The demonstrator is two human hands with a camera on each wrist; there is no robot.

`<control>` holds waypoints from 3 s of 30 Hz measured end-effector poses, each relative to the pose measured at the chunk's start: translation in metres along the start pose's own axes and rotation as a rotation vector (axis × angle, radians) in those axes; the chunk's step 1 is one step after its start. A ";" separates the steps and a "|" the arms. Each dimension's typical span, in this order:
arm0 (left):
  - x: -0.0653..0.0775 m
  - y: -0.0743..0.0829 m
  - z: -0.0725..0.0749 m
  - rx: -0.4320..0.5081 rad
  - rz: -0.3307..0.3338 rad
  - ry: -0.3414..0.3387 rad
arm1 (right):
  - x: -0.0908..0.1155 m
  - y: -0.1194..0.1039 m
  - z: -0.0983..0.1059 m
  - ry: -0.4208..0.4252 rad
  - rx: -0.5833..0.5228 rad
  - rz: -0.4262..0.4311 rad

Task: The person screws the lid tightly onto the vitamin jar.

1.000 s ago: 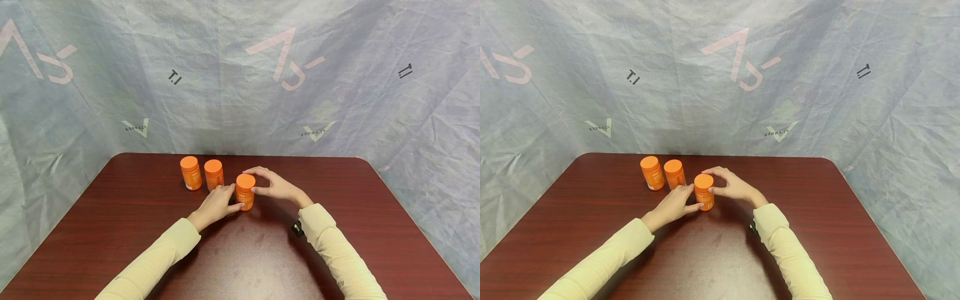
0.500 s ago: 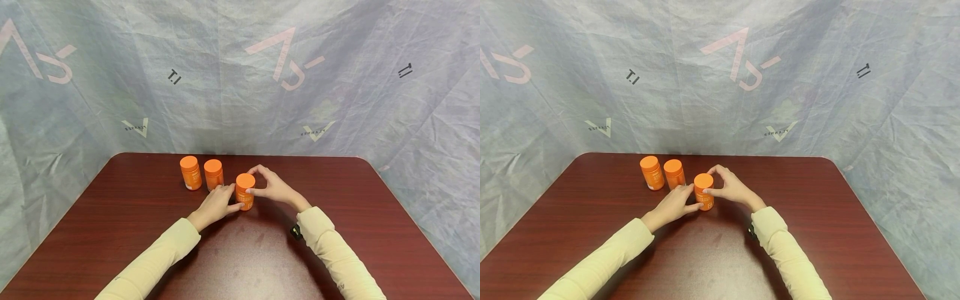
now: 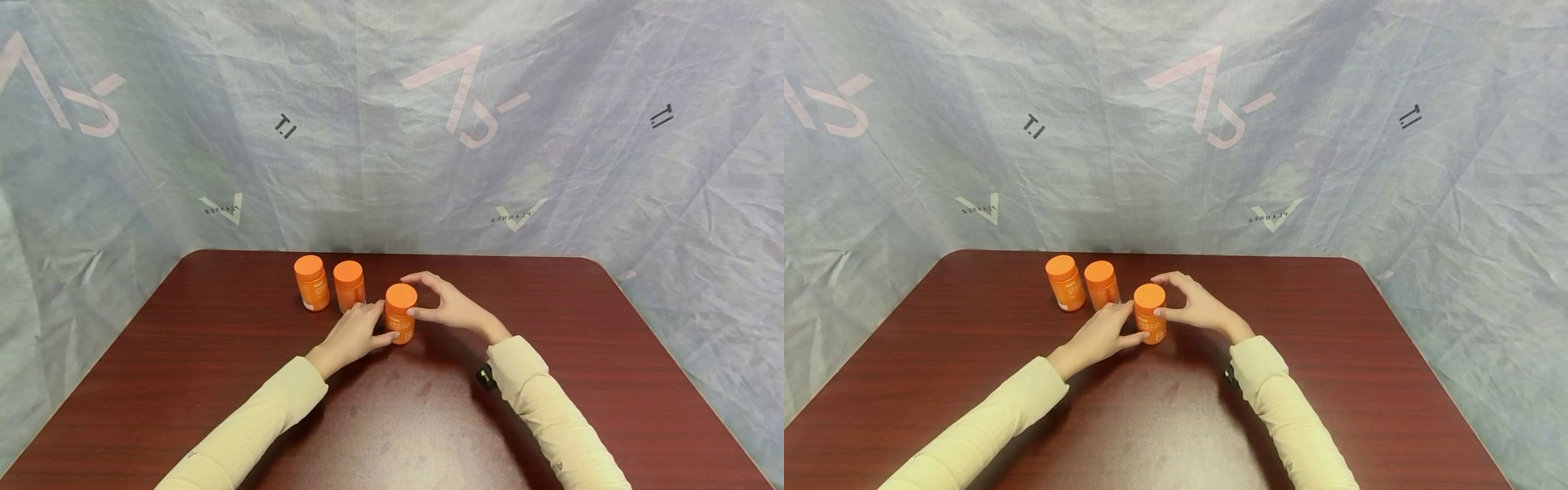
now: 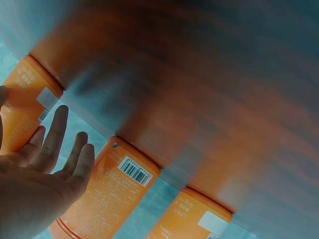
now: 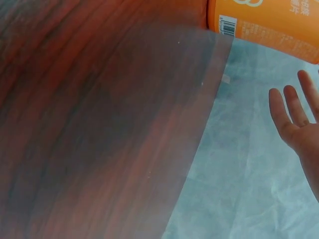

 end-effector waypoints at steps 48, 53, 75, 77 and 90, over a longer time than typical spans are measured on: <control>0.000 -0.001 0.000 -0.012 0.016 -0.014 | -0.001 -0.005 0.002 0.014 0.014 0.007; 0.000 -0.001 -0.001 -0.018 0.017 -0.014 | -0.002 -0.006 0.002 -0.012 0.018 0.031; 0.000 0.000 0.000 -0.005 0.011 -0.006 | -0.002 -0.005 0.002 0.031 0.027 -0.005; 0.000 0.000 0.000 -0.001 0.013 -0.008 | -0.002 -0.004 0.002 0.052 0.022 -0.020; -0.001 0.000 0.000 -0.006 0.013 -0.015 | -0.001 -0.003 0.002 0.077 0.064 -0.067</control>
Point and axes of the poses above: each hand's wrist, its own x-axis away from the middle knuckle, its own z-axis out of the back of the hand, y = z × x, the point moved 10 cm from there along -x, towards the middle knuckle, and after that the axes turned 1 degree about z, right-handed, at the moved point
